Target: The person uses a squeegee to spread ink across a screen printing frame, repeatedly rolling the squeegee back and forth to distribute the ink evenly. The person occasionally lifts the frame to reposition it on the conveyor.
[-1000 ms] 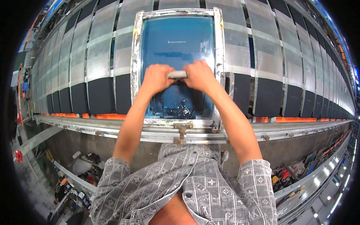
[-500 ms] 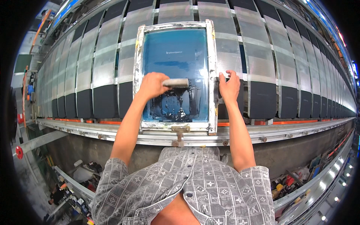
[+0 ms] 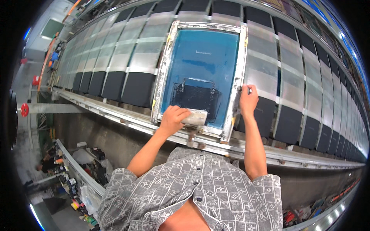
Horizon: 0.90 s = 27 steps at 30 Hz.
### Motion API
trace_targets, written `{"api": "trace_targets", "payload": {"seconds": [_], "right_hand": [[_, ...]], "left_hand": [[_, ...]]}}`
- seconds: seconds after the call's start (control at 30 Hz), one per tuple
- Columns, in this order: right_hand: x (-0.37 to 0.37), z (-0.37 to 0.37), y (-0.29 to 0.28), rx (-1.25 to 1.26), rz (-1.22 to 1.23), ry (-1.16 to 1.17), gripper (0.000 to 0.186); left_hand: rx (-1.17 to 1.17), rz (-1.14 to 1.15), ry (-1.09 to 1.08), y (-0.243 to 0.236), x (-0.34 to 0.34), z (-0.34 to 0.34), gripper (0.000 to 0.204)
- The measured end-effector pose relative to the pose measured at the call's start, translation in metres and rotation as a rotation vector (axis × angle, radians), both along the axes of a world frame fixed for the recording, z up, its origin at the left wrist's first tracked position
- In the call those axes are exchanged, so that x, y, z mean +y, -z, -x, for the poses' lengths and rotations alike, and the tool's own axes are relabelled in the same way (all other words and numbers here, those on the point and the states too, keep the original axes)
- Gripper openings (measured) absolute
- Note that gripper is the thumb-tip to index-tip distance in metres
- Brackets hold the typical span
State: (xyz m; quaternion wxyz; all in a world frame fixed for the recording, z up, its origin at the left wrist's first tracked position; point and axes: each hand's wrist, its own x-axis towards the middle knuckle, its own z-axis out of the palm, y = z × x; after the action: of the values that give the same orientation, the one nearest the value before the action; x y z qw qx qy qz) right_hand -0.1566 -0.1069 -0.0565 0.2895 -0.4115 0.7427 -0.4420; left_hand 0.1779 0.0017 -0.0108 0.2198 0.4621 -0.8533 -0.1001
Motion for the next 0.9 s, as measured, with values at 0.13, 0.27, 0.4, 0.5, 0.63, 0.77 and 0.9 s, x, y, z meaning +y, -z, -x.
{"api": "trace_targets", "payload": {"seconds": [0.13, 0.27, 0.4, 0.5, 0.63, 0.77, 0.9], "right_hand": [[0.002, -0.093, 0.033, -0.102, 0.056, -0.003, 0.026], [-0.004, -0.138, 0.037, -0.119, 0.021, -0.023, 0.028], [-0.01, -0.141, 0.046, -0.027, -0.036, -0.006, 0.029], [-0.015, -0.143, 0.049, 0.05, -0.079, -0.001, 0.029], [-0.014, -0.148, 0.049, 0.159, -0.109, 0.006, 0.03], [-0.021, -0.155, 0.022, 0.641, -0.134, -0.122, 0.032], [-0.056, -0.212, -0.065, 0.113, -0.092, -0.781, 0.038]], "left_hand": [[-0.089, -0.07, -0.044, -0.01, -0.024, -0.086, 0.032], [-0.079, -0.154, -0.017, -0.007, -0.039, -0.134, 0.027], [-0.058, -0.198, -0.021, -0.001, -0.049, -0.142, 0.024], [-0.082, -0.201, 0.01, 0.011, -0.051, -0.142, 0.02], [-0.234, -0.384, 0.11, 0.009, -0.065, -0.15, 0.023], [-0.182, -0.467, 0.128, -0.009, -0.122, -0.156, 0.028], [-0.204, -0.331, 0.079, -0.005, -0.181, -0.152, 0.025]]}}
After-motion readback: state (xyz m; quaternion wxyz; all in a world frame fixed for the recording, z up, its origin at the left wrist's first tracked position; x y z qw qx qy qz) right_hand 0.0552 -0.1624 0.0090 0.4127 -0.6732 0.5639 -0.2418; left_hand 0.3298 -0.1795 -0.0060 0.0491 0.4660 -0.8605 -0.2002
